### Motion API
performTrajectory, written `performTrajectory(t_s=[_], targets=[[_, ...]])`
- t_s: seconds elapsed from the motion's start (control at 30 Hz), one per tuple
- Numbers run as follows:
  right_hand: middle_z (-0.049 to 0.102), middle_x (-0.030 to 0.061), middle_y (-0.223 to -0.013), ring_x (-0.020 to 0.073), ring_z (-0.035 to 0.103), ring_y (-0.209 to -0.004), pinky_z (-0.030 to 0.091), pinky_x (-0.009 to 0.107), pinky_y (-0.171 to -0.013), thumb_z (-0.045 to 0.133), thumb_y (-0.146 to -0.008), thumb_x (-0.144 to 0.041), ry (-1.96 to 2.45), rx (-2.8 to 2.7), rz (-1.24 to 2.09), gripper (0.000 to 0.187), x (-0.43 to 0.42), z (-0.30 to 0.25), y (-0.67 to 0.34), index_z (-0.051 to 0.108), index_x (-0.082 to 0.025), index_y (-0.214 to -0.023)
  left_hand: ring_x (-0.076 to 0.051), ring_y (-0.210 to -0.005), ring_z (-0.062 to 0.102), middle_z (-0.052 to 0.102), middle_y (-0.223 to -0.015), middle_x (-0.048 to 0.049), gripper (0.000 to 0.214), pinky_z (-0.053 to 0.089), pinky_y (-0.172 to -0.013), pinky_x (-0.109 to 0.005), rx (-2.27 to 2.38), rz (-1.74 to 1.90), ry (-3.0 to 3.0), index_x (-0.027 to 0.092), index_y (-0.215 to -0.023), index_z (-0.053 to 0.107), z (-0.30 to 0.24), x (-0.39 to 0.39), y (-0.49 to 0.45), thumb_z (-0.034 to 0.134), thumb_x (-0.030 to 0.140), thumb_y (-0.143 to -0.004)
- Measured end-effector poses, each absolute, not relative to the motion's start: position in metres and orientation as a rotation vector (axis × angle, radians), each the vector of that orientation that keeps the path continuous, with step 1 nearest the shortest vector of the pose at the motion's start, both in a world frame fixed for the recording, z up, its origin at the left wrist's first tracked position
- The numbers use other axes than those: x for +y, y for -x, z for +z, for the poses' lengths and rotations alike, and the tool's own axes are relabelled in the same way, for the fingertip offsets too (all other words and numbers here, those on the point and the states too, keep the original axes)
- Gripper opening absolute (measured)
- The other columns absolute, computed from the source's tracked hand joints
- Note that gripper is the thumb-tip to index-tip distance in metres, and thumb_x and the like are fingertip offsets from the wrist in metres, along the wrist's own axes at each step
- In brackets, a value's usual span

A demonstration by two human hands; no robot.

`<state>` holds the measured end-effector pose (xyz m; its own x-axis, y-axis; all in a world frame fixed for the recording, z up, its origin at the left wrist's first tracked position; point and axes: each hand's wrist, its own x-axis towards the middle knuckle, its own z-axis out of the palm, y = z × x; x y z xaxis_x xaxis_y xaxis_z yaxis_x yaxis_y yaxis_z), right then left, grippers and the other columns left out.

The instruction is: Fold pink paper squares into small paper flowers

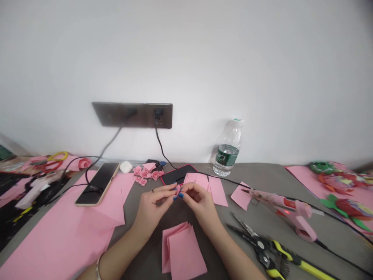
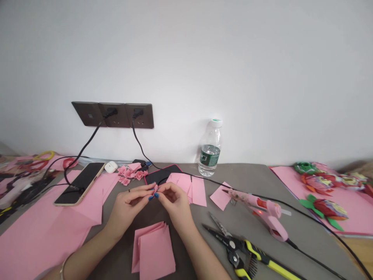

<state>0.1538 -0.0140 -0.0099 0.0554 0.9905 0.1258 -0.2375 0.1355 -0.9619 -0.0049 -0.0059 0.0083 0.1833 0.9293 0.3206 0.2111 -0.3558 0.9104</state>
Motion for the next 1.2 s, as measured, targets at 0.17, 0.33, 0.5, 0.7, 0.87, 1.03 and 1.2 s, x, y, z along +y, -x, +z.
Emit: performTrajectory(t_s=[0.17, 0.33, 0.5, 0.7, 0.87, 1.03, 1.2], targets=[[0.065, 0.0009, -0.073, 0.0159, 0.06, -0.068, 0.052, 0.028, -0.066, 0.08, -0.069, -0.04, 0.911, -0.965, 1.292, 0.026, -0.0146, -0.0087, -0.1513, 0.064, -0.02, -0.072, -0.028, -0.094, 0.074, 0.077, -0.105, -0.0101, 0.012, 0.064, -0.076, -0.036, 1.005, 1.169, -1.518, 0.02, -0.083, 0.08, 0.0064, -0.0065, 0.0027, 0.07, 0.021, -0.077], [0.066, 0.001, -0.076, 0.0162, 0.061, -0.072, 0.05, 0.028, -0.07, 0.081, -0.069, -0.038, 0.892, -0.925, 1.348, 0.024, -0.0155, -0.0105, -0.1519, 0.066, -0.02, -0.073, -0.026, -0.099, 0.072, 0.078, -0.099, -0.0083, 0.011, 0.06, -0.088, -0.036, 0.889, 1.159, -1.299, 0.019, -0.082, 0.079, 0.0047, -0.0051, 0.0017, 0.075, 0.019, -0.072], [0.067, 0.0019, -0.08, 0.0181, 0.062, -0.075, 0.051, 0.031, -0.072, 0.08, -0.071, -0.04, 0.88, -0.95, 1.355, 0.025, -0.0151, -0.013, -0.1524, 0.066, -0.02, -0.075, -0.029, -0.093, 0.074, 0.078, -0.1, -0.0115, 0.015, 0.063, -0.078, -0.037, 0.927, 1.136, -1.266, 0.016, -0.081, 0.078, 0.0051, -0.0045, 0.001, 0.078, 0.028, -0.07], [0.066, 0.0028, -0.084, 0.0186, 0.062, -0.08, 0.051, 0.03, -0.074, 0.078, -0.073, -0.04, 0.886, -0.948, 1.347, 0.025, -0.0154, -0.0127, -0.1522, 0.065, -0.02, -0.08, -0.028, -0.098, 0.072, 0.078, -0.099, -0.0107, 0.014, 0.062, -0.083, -0.037, 0.937, 1.186, -1.297, 0.017, -0.083, 0.078, 0.0035, -0.0055, 0.0015, 0.075, 0.027, -0.073], [0.064, 0.0017, -0.083, 0.0167, 0.062, -0.078, 0.051, 0.028, -0.072, 0.075, -0.077, -0.034, 0.853, -1.025, 1.193, 0.02, -0.0165, -0.0114, -0.1501, 0.064, -0.022, -0.087, -0.026, -0.098, 0.072, 0.078, -0.101, -0.0094, 0.011, 0.059, -0.087, -0.037, 0.948, 1.206, -1.416, 0.019, -0.084, 0.079, 0.0044, -0.0086, 0.001, 0.069, 0.019, -0.078], [0.063, 0.0014, -0.08, 0.0167, 0.062, -0.076, 0.051, 0.028, -0.07, 0.066, -0.081, -0.021, 0.93, -1.16, 0.956, 0.006, -0.0207, -0.0098, -0.1467, 0.062, -0.023, -0.085, -0.025, -0.098, 0.069, 0.074, -0.105, -0.0095, 0.012, 0.056, -0.087, -0.036, 1.056, 1.265, -1.709, 0.022, -0.082, 0.079, 0.0087, -0.0083, 0.0011, 0.068, 0.018, -0.078], [0.063, 0.0022, -0.079, 0.0171, 0.062, -0.075, 0.05, 0.028, -0.069, 0.059, -0.081, -0.014, 0.976, -1.271, 0.864, 0.008, -0.0232, -0.0092, -0.1446, 0.061, -0.022, -0.085, -0.02, -0.074, 0.07, 0.073, -0.077, -0.0054, 0.009, 0.057, -0.066, -0.027, 1.136, 1.241, -1.718, 0.019, -0.077, 0.076, 0.0074, -0.0062, 0.0021, 0.067, 0.021, -0.079]])
